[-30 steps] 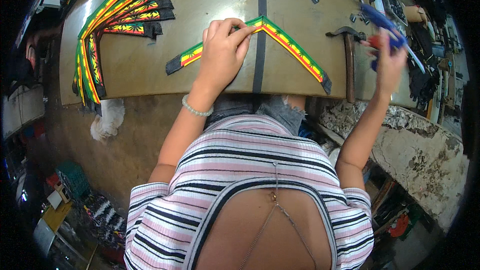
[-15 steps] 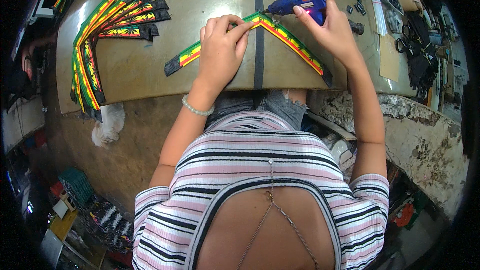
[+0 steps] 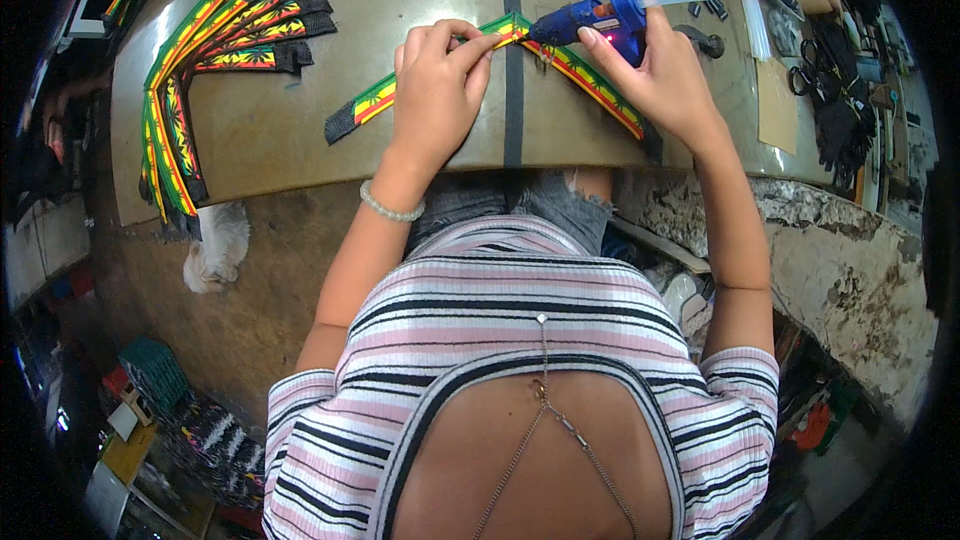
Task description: The person assembles straps by applying hot glue to black webbing, attaching colorful patterned fabric, and securing metal buckles with a hammer. The person repeats this process for multiple straps on a workbench.
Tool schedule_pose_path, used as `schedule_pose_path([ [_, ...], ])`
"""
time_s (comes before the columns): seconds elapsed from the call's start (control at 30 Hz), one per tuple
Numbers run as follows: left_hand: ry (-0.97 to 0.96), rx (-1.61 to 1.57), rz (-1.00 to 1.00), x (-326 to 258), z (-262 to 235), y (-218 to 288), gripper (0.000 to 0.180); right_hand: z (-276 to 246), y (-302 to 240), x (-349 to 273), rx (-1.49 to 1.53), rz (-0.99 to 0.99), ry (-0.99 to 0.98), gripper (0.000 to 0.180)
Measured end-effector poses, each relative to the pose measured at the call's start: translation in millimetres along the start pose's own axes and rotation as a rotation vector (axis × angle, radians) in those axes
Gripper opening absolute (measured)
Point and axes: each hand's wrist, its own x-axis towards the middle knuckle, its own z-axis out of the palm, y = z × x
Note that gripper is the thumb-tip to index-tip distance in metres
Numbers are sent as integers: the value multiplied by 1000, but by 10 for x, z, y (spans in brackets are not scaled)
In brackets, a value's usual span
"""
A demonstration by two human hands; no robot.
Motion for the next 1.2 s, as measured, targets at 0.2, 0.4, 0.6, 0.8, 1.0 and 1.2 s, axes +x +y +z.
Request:
schedule_pose_path([
  [0.2,63,18,53,11,30,-24,18,9,-32,-80,-6,-32,-31,64],
  [0.4,54,4,39,-3,28,-25,18,-3,-82,-179,52,-38,-40,64],
  [0.6,39,4,27,1,37,-31,19,-167,152,-310,457,153,74,49],
  [0.8,1,6,4,12,-7,18,20,-575,1920,-617,98,540,977,47],
  [1.0,4,-18,-81,36,-24,67,27,-1103,2330,-1263,-642,1136,119,84],
  [1.2,17,7,-48,50,-6,53,29,-500,1171,-52,369,317,259,33],
])
